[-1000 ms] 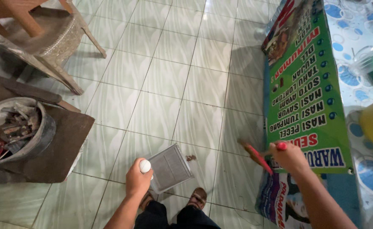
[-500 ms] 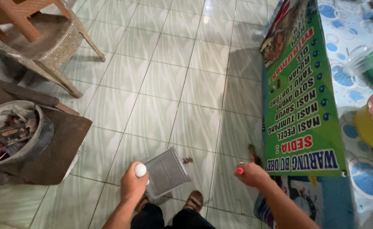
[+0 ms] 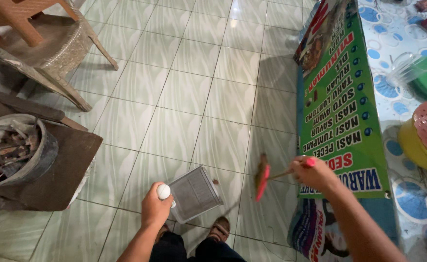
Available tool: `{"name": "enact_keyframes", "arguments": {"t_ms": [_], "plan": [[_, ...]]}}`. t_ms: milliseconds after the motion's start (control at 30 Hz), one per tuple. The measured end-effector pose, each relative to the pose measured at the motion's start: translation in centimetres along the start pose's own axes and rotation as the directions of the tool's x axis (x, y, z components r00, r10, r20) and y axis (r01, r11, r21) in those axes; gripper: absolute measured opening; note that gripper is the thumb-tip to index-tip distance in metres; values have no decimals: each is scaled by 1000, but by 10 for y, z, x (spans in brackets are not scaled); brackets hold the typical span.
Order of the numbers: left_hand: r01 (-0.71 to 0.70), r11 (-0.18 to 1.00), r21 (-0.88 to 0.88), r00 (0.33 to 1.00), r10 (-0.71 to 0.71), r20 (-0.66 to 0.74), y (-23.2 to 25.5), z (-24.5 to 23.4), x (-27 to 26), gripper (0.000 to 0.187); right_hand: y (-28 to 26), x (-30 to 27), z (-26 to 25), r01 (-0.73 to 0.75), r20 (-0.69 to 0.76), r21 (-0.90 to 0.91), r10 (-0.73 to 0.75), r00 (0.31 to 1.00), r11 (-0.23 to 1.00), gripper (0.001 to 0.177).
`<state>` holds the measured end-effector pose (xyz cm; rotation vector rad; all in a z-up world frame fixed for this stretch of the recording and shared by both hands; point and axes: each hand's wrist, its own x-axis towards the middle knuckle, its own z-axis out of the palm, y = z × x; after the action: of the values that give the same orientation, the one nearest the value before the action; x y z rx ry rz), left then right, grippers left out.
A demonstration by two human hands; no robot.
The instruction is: The person sweeps debris from the floor into a dustpan by hand and with a broom, moving around chairs and furniture to gather the dirt.
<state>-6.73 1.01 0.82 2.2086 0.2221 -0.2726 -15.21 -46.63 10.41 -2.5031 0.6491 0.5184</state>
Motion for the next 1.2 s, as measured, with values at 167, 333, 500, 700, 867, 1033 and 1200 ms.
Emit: {"name": "enact_keyframes", "arguments": {"t_ms": [167,333,500,700,867,1033,1200], "plan": [[-5,1000,7,1000,5,-11,-1,-2,-7,42,62,26,28,-191,90,-148,206,975,970,44],[-21,1000,-3,998,21,-55,-12,-5,-13,43,147,34,128,266,195,-680,-180,964,683,33],[-17,999,-38,997,14,-75,-25,-8,-15,43,121,9,190,-48,72,-147,59,996,988,28],[129,991,41,992,-129,-16,-21,-11,-14,43,28,3,152,448,135,-386,-431,892,807,25],[-7,998,56,998,11,-66,-23,-9,-18,44,-3,-10,59,-88,73,61,84,994,994,31],[35,999,19,998,-34,-58,-24,-13,-20,43,-1,-14,-12,-85,23,108,83,996,991,34],[31,998,46,996,-27,-88,-30,-14,-23,43,59,29,13,-93,-17,-221,91,996,971,49]]}}
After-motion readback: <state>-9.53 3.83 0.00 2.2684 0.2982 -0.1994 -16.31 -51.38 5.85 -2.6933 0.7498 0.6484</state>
